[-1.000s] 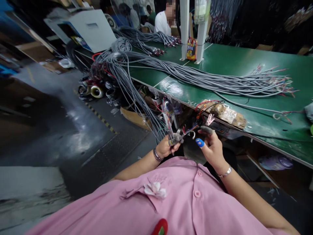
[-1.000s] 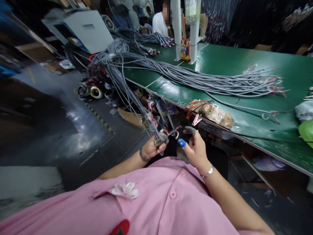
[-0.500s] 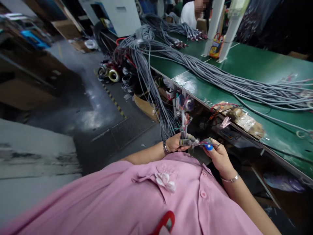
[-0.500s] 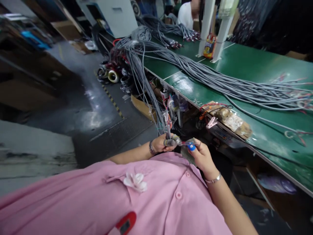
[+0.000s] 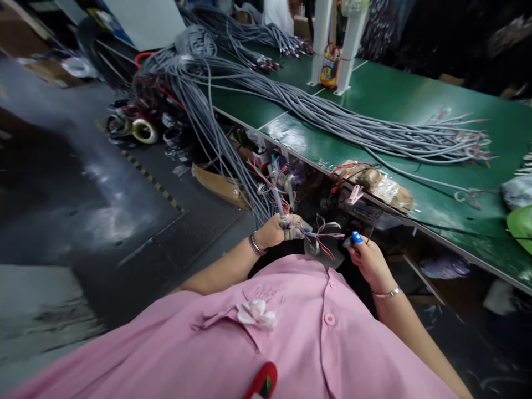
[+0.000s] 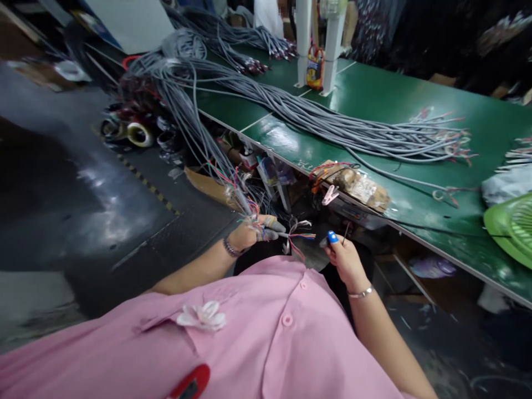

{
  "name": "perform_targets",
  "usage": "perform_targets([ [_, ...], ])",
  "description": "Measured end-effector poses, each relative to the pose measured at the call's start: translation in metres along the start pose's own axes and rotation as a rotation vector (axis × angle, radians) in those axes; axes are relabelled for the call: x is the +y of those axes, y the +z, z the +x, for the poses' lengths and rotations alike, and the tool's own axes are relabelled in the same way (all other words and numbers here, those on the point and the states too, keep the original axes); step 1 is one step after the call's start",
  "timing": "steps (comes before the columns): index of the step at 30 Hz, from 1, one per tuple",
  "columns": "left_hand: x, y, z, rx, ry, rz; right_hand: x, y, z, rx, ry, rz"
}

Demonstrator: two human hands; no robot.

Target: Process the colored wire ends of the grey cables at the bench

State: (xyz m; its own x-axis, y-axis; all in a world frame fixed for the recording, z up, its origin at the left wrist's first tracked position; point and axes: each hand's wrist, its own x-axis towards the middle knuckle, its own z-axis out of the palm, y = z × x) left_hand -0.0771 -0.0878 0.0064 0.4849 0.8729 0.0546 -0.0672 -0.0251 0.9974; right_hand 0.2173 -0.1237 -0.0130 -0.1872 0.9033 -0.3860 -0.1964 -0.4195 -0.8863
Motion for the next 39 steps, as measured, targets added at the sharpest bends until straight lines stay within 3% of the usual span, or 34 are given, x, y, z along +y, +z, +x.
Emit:
perform_targets([
  [5, -0.004, 0.004, 0.010, -0.007, 0.019, 0.115, -0.015, -0.004, 0.000, -0.044, -0.050, -0.071],
  [10, 0.004, 0.009, 0.025, -0.111, 0.009, 0.129, -0.043, 0.002, 0.003, -0.227, -0.114, -0.306],
  [15, 0.011, 0.015, 0.041, -0.239, -0.063, 0.074, -0.064, 0.018, 0.011, -0.416, -0.006, -0.410],
  [22, 0.006, 0.015, 0.059, -0.456, -0.216, -0.066, -0.059, 0.020, 0.022, -0.633, 0.117, -0.308],
  [25, 0.003, 0.013, 0.065, -0.473, -0.231, -0.062, -0.052, 0.025, 0.028, -0.538, 0.122, -0.236],
  [29, 0.005, 0.007, 0.068, -0.431, -0.189, -0.032, -0.047, 0.029, 0.040, -0.196, -0.006, -0.220],
  [33, 0.005, -0.003, 0.065, -0.343, -0.163, -0.025, -0.045, 0.014, 0.043, 0.135, -0.123, -0.161],
  [35, 0.004, -0.008, 0.062, -0.269, -0.151, -0.063, -0.042, 0.003, 0.035, 0.169, -0.139, -0.087],
  [39, -0.003, -0.009, 0.059, -0.101, -0.151, -0.238, -0.039, -0.001, 0.013, -0.036, -0.124, 0.047],
])
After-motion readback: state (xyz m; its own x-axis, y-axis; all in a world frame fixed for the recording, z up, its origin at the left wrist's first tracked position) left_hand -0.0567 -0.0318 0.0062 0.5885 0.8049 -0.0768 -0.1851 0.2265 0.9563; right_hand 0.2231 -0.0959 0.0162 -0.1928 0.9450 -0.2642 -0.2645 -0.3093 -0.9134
